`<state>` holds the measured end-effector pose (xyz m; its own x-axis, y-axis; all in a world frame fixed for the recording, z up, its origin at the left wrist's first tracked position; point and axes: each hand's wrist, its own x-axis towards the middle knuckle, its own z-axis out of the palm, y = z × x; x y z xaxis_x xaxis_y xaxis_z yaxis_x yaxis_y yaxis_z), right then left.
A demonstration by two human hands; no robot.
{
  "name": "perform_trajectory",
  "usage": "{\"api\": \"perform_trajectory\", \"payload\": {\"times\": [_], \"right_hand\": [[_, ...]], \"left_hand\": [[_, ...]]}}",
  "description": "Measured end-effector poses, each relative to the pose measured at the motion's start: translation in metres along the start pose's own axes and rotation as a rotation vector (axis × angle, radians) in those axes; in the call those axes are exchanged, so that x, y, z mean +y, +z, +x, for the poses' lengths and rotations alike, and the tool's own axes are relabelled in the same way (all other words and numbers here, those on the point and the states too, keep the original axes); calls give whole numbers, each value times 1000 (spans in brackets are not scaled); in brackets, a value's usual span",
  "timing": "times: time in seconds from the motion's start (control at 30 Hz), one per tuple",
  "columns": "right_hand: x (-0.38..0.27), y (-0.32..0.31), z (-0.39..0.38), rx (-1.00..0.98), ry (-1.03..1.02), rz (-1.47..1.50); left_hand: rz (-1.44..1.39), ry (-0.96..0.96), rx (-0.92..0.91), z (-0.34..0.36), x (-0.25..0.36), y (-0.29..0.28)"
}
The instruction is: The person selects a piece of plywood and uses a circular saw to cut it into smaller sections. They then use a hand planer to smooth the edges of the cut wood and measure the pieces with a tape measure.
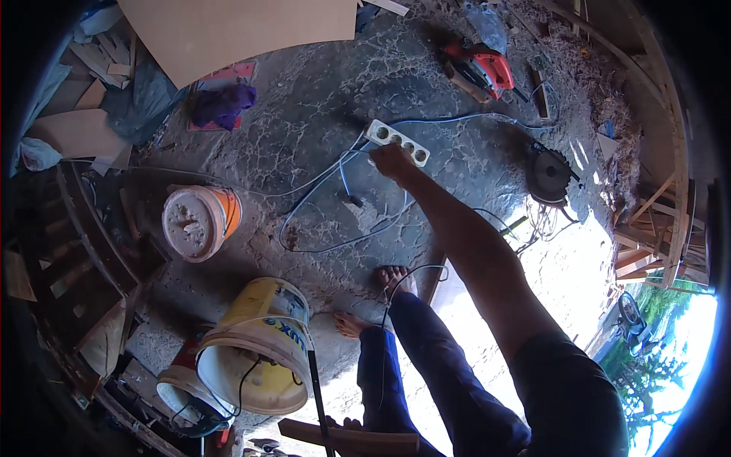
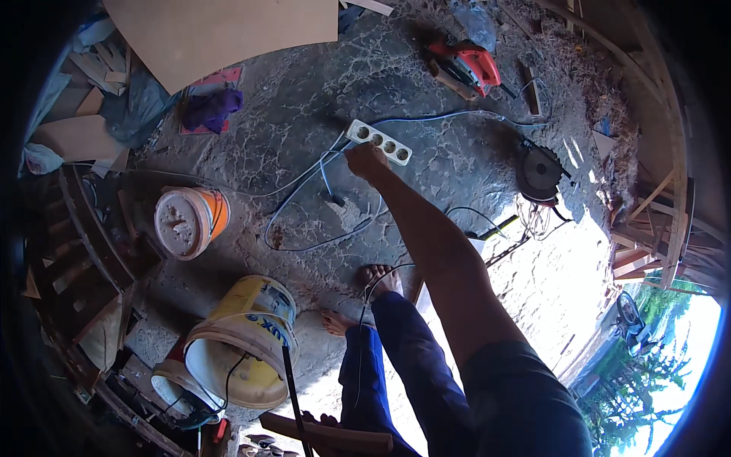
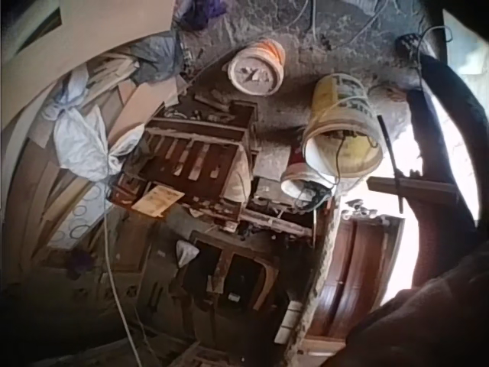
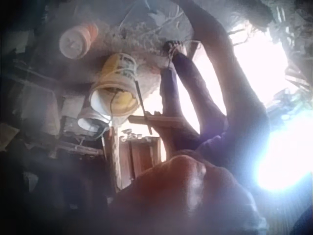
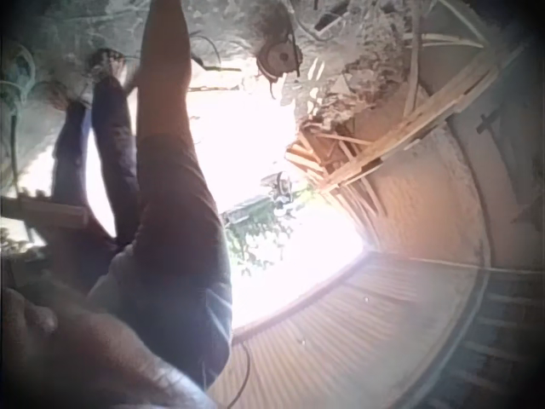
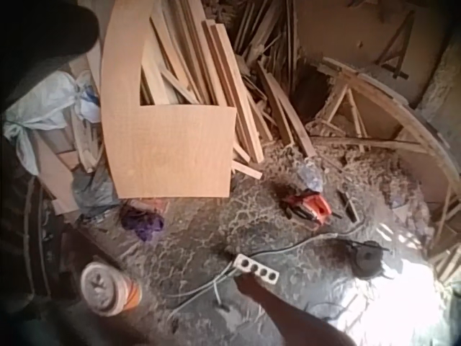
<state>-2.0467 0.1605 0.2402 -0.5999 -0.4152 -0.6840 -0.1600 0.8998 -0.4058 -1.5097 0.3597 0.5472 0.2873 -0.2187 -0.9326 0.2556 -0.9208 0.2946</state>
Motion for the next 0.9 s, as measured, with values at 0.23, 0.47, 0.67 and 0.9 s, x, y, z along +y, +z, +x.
{"api": "perform_trajectory", "payload": {"times": [0.23,0.47,0.67,0.9], "right_hand": [[91,1,-69,-284,149,632],[213,4,-102,-462,148,470],[219,21,-122,-508,204,885],[127,-19,-146,-503,-150,1116]], "left_hand": [[188,134,73,-54,18,84],[68,79,-109,13,-47,-45],[254,-58,223,-43,3,84],[161,-97,229,-30,-8,65]]}}
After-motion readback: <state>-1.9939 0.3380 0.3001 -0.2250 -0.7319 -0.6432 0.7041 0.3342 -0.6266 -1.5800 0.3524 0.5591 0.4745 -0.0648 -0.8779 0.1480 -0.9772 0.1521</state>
